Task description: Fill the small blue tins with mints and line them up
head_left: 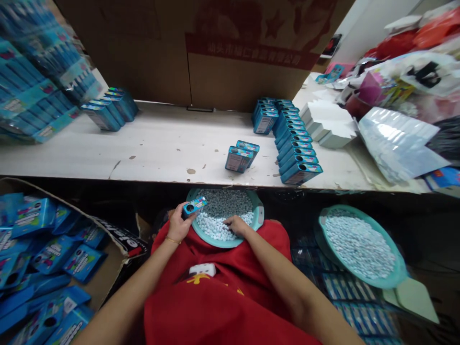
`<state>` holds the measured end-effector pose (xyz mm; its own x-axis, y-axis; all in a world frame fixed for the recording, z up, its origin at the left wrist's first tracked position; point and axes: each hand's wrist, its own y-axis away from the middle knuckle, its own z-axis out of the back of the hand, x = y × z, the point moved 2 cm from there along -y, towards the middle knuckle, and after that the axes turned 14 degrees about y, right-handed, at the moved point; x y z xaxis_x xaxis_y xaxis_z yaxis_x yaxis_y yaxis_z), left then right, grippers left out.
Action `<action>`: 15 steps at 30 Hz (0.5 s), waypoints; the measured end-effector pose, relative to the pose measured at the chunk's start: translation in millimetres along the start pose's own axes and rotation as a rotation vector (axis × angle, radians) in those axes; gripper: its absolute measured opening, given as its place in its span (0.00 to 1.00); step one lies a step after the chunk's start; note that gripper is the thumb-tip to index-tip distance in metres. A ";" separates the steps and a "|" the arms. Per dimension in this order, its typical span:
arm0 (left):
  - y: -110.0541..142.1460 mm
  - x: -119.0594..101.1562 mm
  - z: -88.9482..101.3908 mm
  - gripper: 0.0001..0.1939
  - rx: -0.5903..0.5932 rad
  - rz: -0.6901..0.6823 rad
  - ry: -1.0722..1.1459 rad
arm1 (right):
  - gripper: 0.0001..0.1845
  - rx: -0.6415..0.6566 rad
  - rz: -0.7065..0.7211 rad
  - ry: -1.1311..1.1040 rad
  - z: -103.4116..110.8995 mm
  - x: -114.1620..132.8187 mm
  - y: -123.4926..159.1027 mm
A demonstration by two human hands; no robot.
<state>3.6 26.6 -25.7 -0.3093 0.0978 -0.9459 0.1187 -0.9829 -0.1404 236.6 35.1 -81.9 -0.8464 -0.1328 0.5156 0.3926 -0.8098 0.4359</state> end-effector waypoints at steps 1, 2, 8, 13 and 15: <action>-0.3 0.6 0.5 0.21 0.002 0.006 0.003 | 0.19 0.025 -0.011 -0.050 0.3 -1.5 1.1; -0.5 1.1 1.1 0.22 0.003 0.010 0.001 | 0.19 0.040 -0.031 -0.091 2.3 -2.6 3.4; -2.1 -0.8 1.2 0.20 -0.015 -0.009 -0.036 | 0.20 0.084 -0.069 -0.344 54.4 11.3 35.3; -1.2 -13.2 -9.9 0.17 0.078 -0.071 -0.008 | 0.20 0.018 0.062 -0.125 114.0 56.2 56.5; 0.6 -16.3 -14.2 0.18 0.108 -0.084 -0.003 | 0.19 -0.034 0.143 0.135 129.2 79.0 60.7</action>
<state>22.2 26.7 -14.5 -0.3168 0.1797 -0.9313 -0.0100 -0.9825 -0.1861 240.0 49.2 80.6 -0.8244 -0.3213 0.4660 0.5018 -0.7957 0.3392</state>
